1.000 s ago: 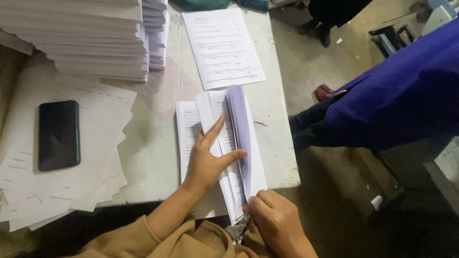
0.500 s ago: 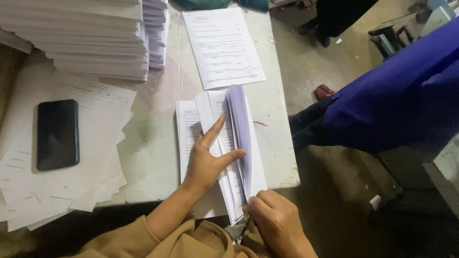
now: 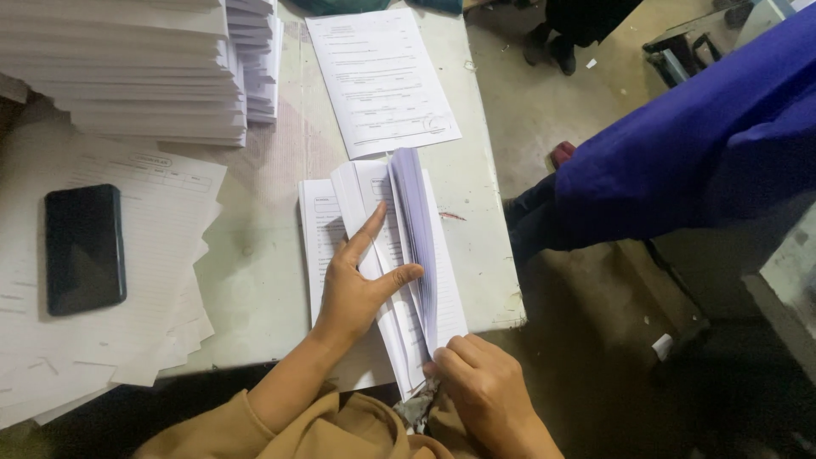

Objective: Flipping through a stack of papers on a workbench and then lifting a section of the stack

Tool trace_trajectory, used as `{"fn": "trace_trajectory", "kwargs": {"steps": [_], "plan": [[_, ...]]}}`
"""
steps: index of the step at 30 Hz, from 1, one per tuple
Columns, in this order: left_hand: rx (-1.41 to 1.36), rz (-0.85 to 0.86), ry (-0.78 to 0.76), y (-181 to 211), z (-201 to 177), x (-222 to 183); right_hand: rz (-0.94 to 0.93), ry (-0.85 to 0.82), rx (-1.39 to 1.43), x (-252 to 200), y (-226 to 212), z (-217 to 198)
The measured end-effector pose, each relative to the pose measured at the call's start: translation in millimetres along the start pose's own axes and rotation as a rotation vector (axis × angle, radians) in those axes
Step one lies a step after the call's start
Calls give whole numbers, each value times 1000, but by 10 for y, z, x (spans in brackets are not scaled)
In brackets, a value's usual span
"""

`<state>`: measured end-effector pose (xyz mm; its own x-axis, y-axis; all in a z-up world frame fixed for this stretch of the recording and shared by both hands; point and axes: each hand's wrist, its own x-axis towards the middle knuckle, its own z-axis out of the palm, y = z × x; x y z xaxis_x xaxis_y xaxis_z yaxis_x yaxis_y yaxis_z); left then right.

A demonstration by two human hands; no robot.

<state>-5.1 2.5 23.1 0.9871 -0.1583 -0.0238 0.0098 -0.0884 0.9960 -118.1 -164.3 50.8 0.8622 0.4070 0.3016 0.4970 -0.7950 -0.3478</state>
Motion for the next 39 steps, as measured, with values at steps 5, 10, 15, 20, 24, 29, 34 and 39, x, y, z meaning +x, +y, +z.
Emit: {"fn": "trace_trajectory", "kwargs": {"steps": [5, 10, 15, 20, 24, 29, 34, 39], "plan": [[-15, 7, 3, -14, 1, -7, 0, 13, 3, 1, -7, -3], [0, 20, 12, 13, -12, -13, 10, 12, -10, 6, -11, -3], [-23, -38, 20, 30, -9, -10, -10, 13, -20, 19, -17, -12], [-17, -42, 16, 39, -9, -15, -16, 21, -21, 29, -25, -23], [-26, -37, 18, 55, -10, -20, -16, -26, -36, -17, 25, 13], [-16, -8, 21, 25, -3, -14, -4, 20, -14, 24, -22, -22], [-23, -33, 29, 18, -1, -15, -7, 49, 37, 34, -27, -32], [-16, -17, 26, -14, 2, -11, 54, 89, 40, 25, -41, -8]]}}
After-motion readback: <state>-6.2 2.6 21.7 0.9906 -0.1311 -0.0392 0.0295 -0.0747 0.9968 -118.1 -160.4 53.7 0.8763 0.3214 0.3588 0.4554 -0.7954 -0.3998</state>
